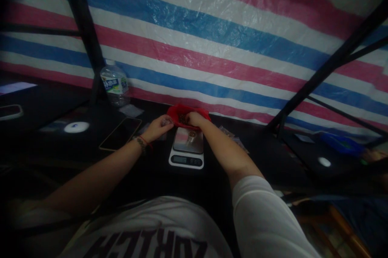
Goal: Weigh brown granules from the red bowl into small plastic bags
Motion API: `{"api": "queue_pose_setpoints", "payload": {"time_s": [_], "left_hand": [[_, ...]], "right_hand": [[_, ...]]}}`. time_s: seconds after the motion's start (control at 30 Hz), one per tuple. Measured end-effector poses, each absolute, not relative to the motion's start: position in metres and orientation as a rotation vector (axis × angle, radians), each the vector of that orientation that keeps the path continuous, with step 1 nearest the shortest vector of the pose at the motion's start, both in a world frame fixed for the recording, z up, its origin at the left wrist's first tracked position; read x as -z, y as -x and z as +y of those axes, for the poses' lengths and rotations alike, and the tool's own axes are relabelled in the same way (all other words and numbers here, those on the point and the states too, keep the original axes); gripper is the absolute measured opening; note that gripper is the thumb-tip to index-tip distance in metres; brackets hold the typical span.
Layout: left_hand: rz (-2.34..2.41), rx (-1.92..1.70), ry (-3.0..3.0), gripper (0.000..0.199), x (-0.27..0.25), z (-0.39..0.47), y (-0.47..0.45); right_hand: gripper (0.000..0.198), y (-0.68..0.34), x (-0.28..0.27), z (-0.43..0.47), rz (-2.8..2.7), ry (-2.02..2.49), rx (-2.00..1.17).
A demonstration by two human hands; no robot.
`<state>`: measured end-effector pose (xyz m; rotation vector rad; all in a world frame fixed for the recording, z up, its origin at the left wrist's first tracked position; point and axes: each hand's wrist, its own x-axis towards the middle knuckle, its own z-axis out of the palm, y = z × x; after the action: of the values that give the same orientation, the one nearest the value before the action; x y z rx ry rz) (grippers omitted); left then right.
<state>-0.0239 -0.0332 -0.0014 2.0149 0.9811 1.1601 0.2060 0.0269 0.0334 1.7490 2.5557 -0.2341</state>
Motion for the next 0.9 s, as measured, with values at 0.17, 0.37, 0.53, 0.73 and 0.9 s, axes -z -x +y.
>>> {"api": "queue_pose_setpoints", "payload": {"time_s": [0.17, 0.37, 0.53, 0.73, 0.9], "left_hand": [[0.978, -1.166, -2.008, 0.035, 0.001, -0.034, 0.024], [0.966, -1.173, -1.999, 0.035, 0.001, -0.035, 0.024], [0.959, -1.194, -1.987, 0.034, 0.001, -0.034, 0.024], [0.982, -1.180, -1.992, 0.036, 0.001, -0.035, 0.024], [1.006, -1.151, -1.998, 0.039, 0.005, -0.034, 0.023]], "right_hand": [[0.024, -0.207, -0.038, 0.022, 2.579, -1.781, 0.176], [0.026, -0.212, -0.044, 0.013, 2.618, -1.837, 0.145], [0.029, -0.223, -0.052, -0.002, 2.726, -2.077, 0.188], [0.054, -0.252, -0.049, -0.049, 2.926, -2.521, 0.542], [0.045, -0.257, -0.032, -0.085, 3.063, -2.577, 0.769]]}}
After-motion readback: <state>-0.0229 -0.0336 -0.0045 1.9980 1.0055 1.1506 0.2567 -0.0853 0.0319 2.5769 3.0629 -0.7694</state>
